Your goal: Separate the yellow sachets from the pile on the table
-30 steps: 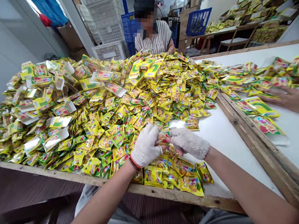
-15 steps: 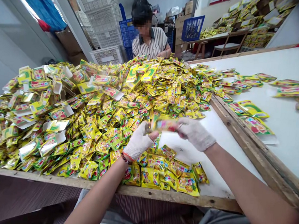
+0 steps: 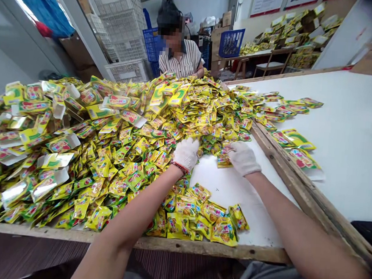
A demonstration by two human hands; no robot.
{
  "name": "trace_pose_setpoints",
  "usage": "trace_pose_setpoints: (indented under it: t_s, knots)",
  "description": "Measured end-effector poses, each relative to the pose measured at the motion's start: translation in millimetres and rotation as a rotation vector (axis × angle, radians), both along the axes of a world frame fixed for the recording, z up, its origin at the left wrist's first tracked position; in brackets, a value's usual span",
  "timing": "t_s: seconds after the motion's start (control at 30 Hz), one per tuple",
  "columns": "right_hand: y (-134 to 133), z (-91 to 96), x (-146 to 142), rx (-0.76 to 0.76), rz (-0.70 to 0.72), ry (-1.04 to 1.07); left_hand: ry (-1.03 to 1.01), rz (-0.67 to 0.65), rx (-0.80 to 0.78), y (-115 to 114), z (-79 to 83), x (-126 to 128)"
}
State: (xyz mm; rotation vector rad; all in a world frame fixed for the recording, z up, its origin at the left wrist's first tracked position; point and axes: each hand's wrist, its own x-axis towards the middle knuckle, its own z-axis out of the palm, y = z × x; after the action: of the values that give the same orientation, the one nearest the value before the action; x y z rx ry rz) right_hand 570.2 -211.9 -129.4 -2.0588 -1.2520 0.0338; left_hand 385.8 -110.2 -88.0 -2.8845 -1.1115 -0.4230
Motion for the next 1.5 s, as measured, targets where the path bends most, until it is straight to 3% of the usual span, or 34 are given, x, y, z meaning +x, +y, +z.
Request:
trace_pose_setpoints:
  t_s: [0.1, 0.17, 0.23, 0.37, 0.43, 0.53, 0.67, 0.77, 0.97, 1.13, 1.33, 1.4, 1.5]
  knots:
    - [10.2, -5.7, -11.7, -0.145, 0.184, -0.279, -0.035, 0.021, -0.047, -0.4, -1.4, -14.8]
    - [12.9, -2.5, -20.6, -0.228, 0.227, -0.376, -0.169, 0.033, -0.162, -4.9, -1.7, -30.8]
    - [11.1, 4.9, -28.0, -0.309, 0.241, -0.437, -0.396, 0.015, -0.436, -12.6, -2.2, -46.7]
    - [1.4, 17.4, -37.3, -0.487, 0.331, -0.399, -0.813, -0.016, -1.154, -31.0, -3.3, -70.0]
    - [0.4, 16.0, -40.1, -0.454, 0.301, -0.347, -0.931, 0.049, -1.345, -38.3, -2.4, -76.8]
    - [8.8, 5.9, -41.7, -0.311, 0.207, -0.371, -1.028, 0.072, -1.494, -43.6, 0.4, -82.5]
    - [23.4, -6.1, -37.7, -0.231, 0.072, -0.422, -1.119, 0.03, -1.467, -42.0, -0.7, -84.7]
    - [24.8, -7.5, -31.1, -0.218, 0.11, -0.447, -1.133, 0.043, -1.416, -41.5, -4.5, -85.2]
    - [21.1, -5.2, -24.3, -0.247, 0.123, -0.453, -1.175, 0.074, -1.493, -46.7, -0.6, -89.8]
    - [22.5, 3.0, -35.0, -0.417, 0.246, -0.518, -1.246, 0.025, -1.572, -47.2, 9.5, -93.8]
    - [4.6, 13.2, -42.9, -0.502, 0.366, -0.486, -1.322, 0.101, -1.484, -41.6, 5.3, -96.0]
    - [-1.5, 14.1, -39.4, -0.455, 0.372, -0.452, -1.285, 0.094, -1.455, -41.7, 3.6, -96.5]
    - [3.6, 17.4, -31.5, -0.339, 0.257, -0.407, -1.251, 0.01, -1.473, -44.0, 2.7, -95.7]
